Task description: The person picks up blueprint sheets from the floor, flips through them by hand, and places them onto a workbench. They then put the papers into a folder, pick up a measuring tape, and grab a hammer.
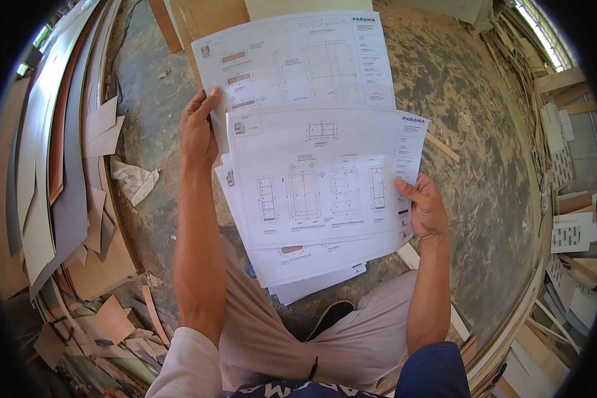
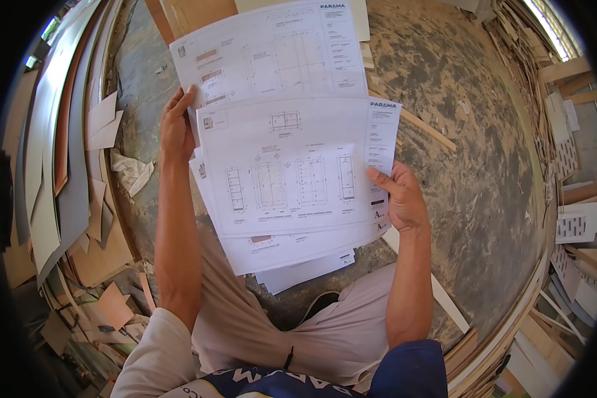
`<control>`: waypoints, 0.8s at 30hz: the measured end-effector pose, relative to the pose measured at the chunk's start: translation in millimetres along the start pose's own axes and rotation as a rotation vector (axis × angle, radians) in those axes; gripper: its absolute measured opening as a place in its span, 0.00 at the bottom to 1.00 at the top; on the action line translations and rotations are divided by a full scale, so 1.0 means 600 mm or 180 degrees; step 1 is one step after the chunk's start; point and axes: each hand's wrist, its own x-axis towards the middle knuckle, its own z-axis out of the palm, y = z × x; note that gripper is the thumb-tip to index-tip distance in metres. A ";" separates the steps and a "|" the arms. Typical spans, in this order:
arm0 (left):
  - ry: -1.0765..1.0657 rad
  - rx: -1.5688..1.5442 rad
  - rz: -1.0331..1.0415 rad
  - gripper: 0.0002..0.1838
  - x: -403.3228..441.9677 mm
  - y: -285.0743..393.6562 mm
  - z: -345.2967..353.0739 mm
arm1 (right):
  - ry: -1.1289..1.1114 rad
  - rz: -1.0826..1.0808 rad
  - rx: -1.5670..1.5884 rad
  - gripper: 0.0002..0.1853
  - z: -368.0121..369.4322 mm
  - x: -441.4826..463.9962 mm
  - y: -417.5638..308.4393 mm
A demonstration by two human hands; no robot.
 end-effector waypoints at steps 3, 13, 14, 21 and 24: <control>0.0001 0.0014 0.0021 0.13 -0.001 0.001 0.002 | -0.0026 0.0006 0.0032 0.13 0.000 0.001 0.001; 0.0009 0.0040 -0.0017 0.13 0.000 0.002 -0.002 | -0.0020 0.0015 0.0015 0.15 0.002 -0.001 -0.004; -0.0020 0.0054 -0.0018 0.13 0.000 0.003 -0.002 | -0.0015 0.0014 0.0019 0.15 0.002 -0.001 -0.004; -0.0160 0.0089 -0.0105 0.14 0.003 0.003 -0.011 | -0.0002 -0.0017 0.0003 0.14 0.002 -0.004 -0.004; -0.0140 -0.0067 -0.0058 0.14 0.004 0.000 -0.010 | 0.0012 -0.0025 -0.0001 0.14 0.004 -0.003 -0.004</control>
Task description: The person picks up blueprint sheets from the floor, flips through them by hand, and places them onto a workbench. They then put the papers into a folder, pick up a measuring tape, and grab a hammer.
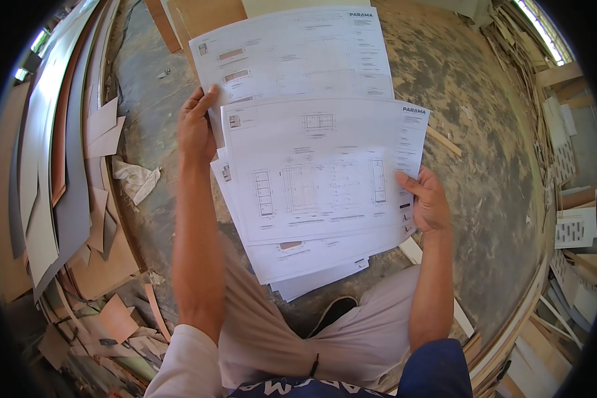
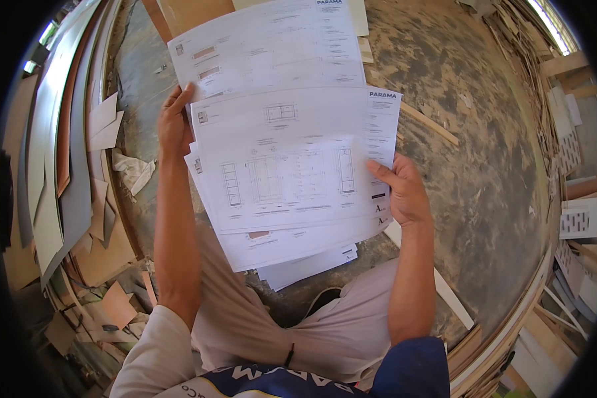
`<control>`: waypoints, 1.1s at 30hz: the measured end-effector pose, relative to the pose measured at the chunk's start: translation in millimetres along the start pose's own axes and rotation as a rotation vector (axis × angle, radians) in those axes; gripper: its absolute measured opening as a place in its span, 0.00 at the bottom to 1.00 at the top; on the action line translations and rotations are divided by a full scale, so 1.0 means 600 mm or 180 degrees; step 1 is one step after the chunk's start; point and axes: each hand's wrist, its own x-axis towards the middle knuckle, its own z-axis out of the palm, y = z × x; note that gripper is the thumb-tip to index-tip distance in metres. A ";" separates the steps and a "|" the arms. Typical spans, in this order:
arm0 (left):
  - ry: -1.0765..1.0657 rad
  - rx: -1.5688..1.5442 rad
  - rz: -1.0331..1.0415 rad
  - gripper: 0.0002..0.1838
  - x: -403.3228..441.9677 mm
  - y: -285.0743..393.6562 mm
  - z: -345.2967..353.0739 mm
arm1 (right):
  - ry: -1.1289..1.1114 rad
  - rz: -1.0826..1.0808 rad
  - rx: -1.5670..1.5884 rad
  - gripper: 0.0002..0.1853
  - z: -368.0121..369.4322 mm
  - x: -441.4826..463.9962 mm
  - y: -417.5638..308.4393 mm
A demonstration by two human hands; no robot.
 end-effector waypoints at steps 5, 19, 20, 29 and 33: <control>0.0015 0.0023 -0.0020 0.14 -0.004 0.001 0.007 | 0.0013 -0.0041 0.0016 0.13 -0.001 -0.001 0.000; 0.0073 0.0080 0.0053 0.12 -0.005 0.004 0.006 | -0.0055 0.0048 0.0086 0.15 -0.003 0.000 -0.002; 0.0038 0.0094 0.0053 0.12 -0.005 0.004 0.004 | -0.0054 0.0047 0.0085 0.15 -0.002 0.000 -0.002; -0.0106 0.0143 0.0018 0.15 -0.004 0.004 0.000 | -0.0003 -0.0049 0.0069 0.13 0.000 -0.002 -0.001; 0.0026 0.0090 0.0071 0.13 -0.005 0.004 0.005 | -0.0009 -0.0043 0.0065 0.13 -0.002 -0.002 -0.001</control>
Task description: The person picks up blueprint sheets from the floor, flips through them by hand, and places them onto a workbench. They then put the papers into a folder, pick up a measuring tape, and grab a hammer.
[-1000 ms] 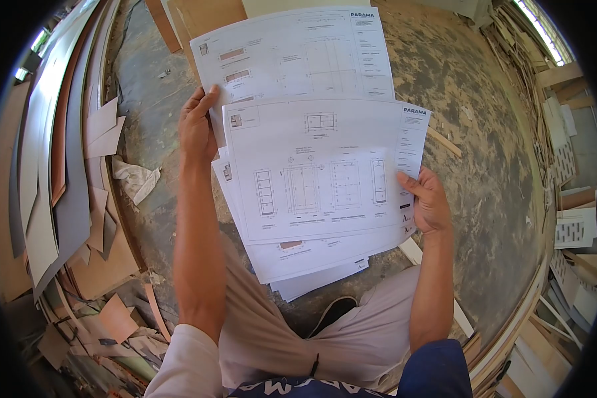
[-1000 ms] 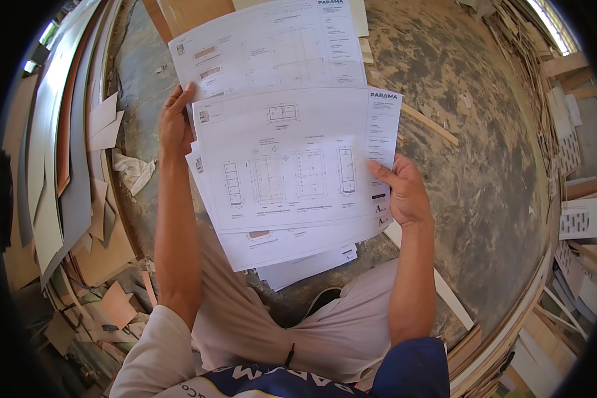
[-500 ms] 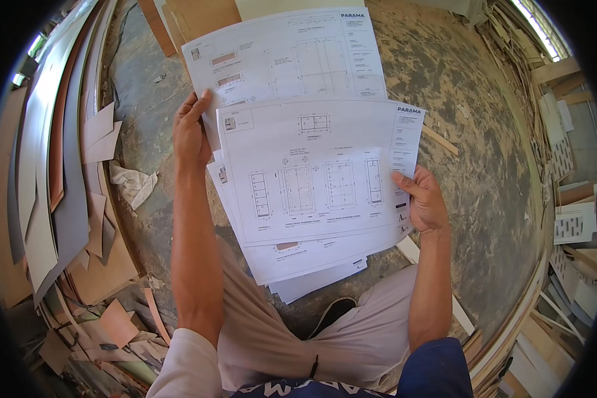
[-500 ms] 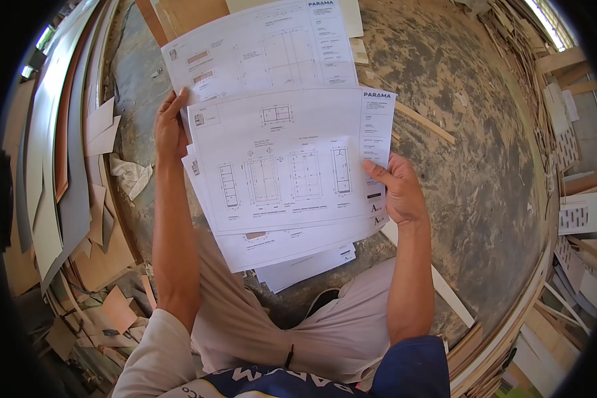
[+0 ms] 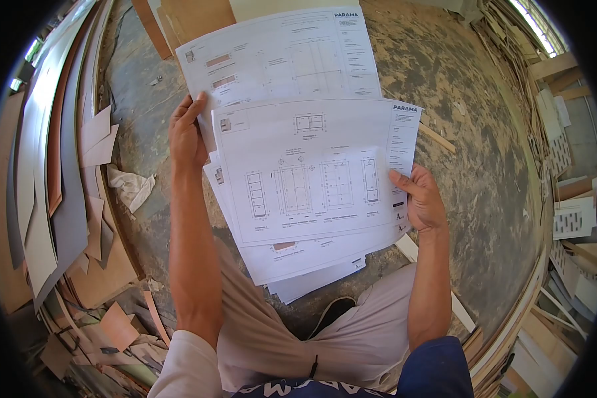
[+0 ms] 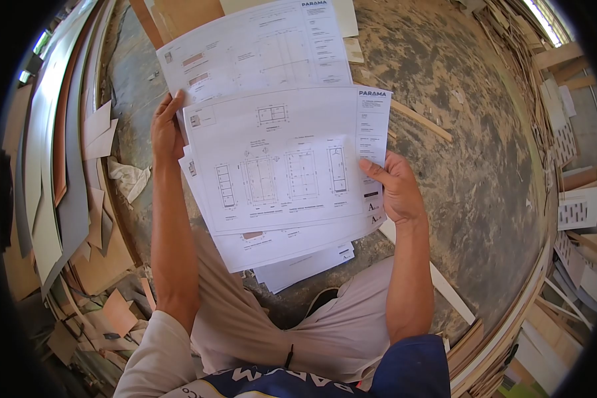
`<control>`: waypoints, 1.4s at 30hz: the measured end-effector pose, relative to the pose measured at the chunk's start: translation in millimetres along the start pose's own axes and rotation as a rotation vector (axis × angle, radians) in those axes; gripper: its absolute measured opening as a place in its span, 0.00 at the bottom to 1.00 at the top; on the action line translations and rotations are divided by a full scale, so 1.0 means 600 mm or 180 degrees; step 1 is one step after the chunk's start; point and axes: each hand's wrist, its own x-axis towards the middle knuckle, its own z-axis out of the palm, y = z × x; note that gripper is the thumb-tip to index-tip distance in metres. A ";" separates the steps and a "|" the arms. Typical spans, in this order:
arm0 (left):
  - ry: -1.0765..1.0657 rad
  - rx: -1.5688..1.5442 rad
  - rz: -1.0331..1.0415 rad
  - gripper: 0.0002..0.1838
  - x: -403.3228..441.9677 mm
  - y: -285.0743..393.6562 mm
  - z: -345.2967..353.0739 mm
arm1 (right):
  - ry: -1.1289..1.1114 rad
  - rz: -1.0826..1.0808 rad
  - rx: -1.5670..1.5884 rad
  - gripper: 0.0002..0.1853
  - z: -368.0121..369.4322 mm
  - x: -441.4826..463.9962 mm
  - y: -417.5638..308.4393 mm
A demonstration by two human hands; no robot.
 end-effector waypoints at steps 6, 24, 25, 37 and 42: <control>-0.0013 -0.0012 -0.0019 0.13 0.001 0.000 -0.003 | 0.0000 -0.0003 -0.0038 0.13 0.000 -0.001 0.000; -0.0048 0.0049 -0.0059 0.13 -0.001 0.002 0.001 | -0.0029 0.0004 -0.0037 0.13 -0.001 -0.001 -0.001; -0.0049 0.0051 -0.0060 0.13 -0.001 0.002 0.000 | -0.0043 0.0024 -0.0041 0.13 -0.002 -0.001 -0.001; -0.0100 0.0155 -0.0086 0.12 0.002 0.001 -0.005 | -0.0062 -0.0042 -0.0039 0.14 -0.001 -0.002 -0.002; -0.0055 0.0142 -0.0073 0.11 0.001 0.001 -0.002 | -0.0031 0.0021 -0.0050 0.13 0.001 -0.003 -0.004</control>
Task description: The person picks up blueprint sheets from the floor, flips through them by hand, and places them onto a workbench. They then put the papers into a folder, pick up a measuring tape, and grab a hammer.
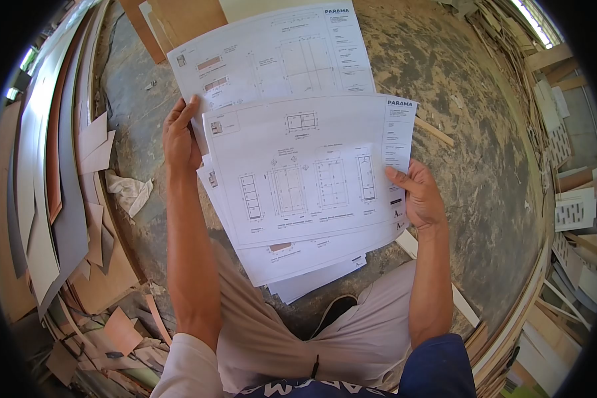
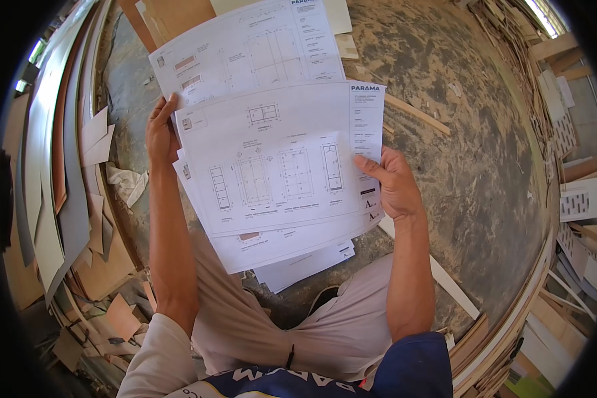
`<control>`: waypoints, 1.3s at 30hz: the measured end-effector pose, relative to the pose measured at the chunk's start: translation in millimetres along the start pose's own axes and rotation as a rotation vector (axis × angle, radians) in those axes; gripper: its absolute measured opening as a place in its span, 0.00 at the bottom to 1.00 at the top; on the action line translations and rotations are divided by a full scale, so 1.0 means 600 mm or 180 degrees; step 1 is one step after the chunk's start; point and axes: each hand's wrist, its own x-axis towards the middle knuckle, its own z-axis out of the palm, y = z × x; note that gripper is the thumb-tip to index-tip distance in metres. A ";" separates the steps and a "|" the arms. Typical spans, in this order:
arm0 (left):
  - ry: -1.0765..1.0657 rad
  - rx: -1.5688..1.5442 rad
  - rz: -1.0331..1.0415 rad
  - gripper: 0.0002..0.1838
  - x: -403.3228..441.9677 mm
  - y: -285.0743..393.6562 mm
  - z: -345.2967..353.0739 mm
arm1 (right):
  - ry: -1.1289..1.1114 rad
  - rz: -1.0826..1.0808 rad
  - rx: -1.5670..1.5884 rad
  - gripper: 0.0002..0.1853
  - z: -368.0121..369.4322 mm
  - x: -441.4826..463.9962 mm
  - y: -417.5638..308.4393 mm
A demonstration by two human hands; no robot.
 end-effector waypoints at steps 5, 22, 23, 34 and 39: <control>-0.0056 -0.0015 0.0016 0.12 -0.001 0.001 -0.001 | 0.0020 -0.0028 -0.0047 0.15 -0.001 0.003 0.003; -0.0023 -0.0043 0.0005 0.13 0.000 0.000 0.003 | 0.0003 -0.0043 0.0049 0.14 -0.002 0.006 0.004; -0.0014 -0.0032 -0.0001 0.13 0.000 -0.001 0.001 | 0.0005 -0.0045 0.0051 0.14 -0.003 0.006 0.004; 0.0011 -0.0072 -0.0048 0.13 0.002 -0.010 -0.001 | 0.0096 0.0033 0.0011 0.14 -0.003 0.004 0.001; 0.0195 -0.0074 -0.0005 0.13 0.000 -0.010 0.003 | 0.0067 0.0038 -0.0040 0.14 -0.012 0.008 0.008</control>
